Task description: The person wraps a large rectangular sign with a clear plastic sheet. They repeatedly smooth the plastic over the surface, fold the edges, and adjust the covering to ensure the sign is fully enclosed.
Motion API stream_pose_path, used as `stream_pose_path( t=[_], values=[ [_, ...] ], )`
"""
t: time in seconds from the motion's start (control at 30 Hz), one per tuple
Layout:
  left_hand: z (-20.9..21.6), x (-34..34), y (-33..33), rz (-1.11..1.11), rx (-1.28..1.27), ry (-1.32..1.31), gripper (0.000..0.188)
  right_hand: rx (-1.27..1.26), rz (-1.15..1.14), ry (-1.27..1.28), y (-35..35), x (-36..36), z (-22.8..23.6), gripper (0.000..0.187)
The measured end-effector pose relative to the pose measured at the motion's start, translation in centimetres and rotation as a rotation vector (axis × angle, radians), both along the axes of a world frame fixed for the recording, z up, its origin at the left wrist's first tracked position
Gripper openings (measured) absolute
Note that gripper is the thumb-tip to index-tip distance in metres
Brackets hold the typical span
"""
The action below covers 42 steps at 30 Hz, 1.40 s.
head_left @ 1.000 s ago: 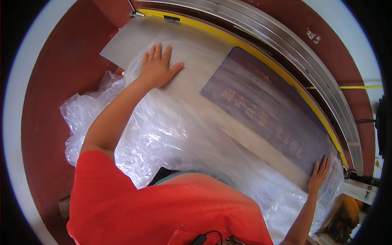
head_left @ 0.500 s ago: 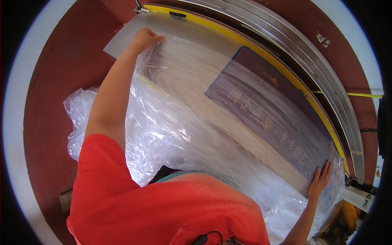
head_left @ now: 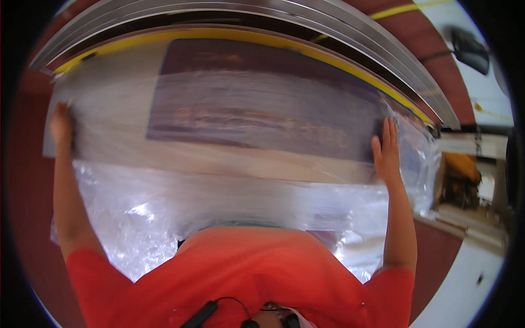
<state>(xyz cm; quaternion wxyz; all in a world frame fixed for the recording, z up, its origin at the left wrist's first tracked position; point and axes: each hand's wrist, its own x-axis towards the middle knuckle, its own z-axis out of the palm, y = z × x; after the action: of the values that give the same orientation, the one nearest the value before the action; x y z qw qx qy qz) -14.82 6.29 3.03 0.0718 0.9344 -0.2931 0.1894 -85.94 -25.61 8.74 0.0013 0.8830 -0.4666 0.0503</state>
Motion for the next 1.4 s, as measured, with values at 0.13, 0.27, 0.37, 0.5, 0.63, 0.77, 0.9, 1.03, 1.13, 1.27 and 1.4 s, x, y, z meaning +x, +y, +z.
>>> stream_pose_path(
  t=[0.13, 0.27, 0.37, 0.5, 0.63, 0.77, 0.9, 1.03, 1.13, 1.27, 1.4],
  values=[
    [0.1, -0.2, -0.6, -0.064, -0.039, 0.058, 0.029, -0.081, -0.19, -0.013, -3.7, -5.3, -0.8, 0.055],
    [0.3, 0.7, 1.6, -0.106, -0.047, 0.126, 0.026, -0.112, 0.056, 0.035, 1.8, 3.0, -0.1, 0.06],
    [-0.1, 0.7, 3.4, -0.141, -0.104, 0.158, 0.025, -0.067, 0.002, 0.047, 4.1, 2.7, -0.5, 0.064],
    [0.4, -0.4, 4.7, -0.172, -0.142, 0.129, 0.026, -0.128, -0.046, 0.098, 5.4, 3.6, 0.7, 0.063],
    [-0.2, 3.3, 6.2, -0.063, -0.37, 0.476, 0.027, -0.139, -0.005, -0.008, 2.8, 3.4, -0.6, 0.062],
    [2.4, 3.1, 10.5, -0.26, -0.535, 0.544, 0.037, -0.3, -0.026, -0.018, 2.5, 3.1, -1.3, 0.045],
    [6.5, 3.9, 13.8, -0.327, -1.108, 1.151, 0.038, -0.266, -0.061, -0.309, -2.7, 2.3, -1.2, 0.024],
    [9.3, 1.6, 14.2, -0.38, -1.144, 1.401, 0.038, -0.184, -0.143, -0.458, -2.8, 2.5, -1.2, 0.014],
    [9.8, 1.9, 12.3, -0.157, -1.274, 1.465, 0.037, -0.517, 0.05, -0.145, -2.3, 2.9, -0.1, 0.015],
    [5.4, 8.5, 8.2, -0.295, -1.04, 1.13, 0.035, 0.527, -0.189, -1.139, -2.9, 2.6, 0.9, 0.017],
    [-1.5, 6.6, -3.1, -0.118, -0.535, 0.243, 0.033, 0.227, -0.346, -0.857, -5.7, -0.8, -1.2, 0.02]
  ],
)
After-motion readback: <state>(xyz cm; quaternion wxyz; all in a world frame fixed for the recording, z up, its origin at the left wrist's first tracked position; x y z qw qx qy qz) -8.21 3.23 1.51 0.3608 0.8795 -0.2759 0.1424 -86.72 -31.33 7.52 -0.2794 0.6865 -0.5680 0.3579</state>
